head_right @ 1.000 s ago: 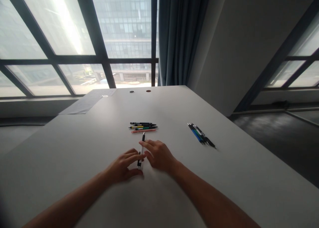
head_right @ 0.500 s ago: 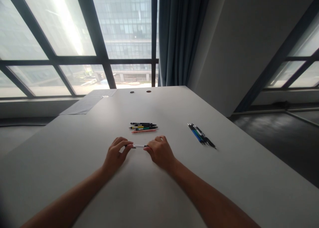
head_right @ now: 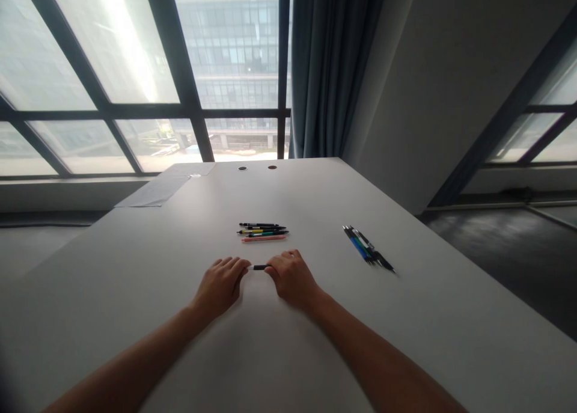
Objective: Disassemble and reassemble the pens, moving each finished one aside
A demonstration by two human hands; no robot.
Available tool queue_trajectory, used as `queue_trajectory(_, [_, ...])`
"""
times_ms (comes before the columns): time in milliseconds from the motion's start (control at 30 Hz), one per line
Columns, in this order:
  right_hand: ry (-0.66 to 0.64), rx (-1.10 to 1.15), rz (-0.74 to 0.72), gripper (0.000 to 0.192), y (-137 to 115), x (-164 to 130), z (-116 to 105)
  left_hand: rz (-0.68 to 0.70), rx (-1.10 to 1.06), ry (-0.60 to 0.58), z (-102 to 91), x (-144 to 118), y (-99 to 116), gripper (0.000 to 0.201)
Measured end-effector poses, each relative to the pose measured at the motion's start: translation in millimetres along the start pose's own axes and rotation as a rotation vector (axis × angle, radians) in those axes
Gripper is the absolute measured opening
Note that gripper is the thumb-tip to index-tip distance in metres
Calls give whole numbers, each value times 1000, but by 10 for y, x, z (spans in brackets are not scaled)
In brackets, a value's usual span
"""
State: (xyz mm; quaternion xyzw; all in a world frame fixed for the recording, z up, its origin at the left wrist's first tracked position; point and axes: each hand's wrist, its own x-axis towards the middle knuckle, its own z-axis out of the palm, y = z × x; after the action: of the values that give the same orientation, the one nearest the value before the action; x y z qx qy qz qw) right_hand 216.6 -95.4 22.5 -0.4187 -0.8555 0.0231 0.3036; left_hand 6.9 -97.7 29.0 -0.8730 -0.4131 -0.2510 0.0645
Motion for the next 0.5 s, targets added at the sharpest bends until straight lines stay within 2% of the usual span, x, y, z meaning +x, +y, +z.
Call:
queue_trajectory(133, [-15, 30, 31, 41, 12, 5, -16, -12, 12, 19, 1, 15, -41, 16])
queue_trajectory(333, [-15, 178, 192, 44, -1, 16, 23, 72, 8, 80, 13, 23, -11, 19])
queue_trajectory(500, [-35, 238, 180, 44, 7, 15, 26, 76, 2, 90, 37, -9, -13, 19])
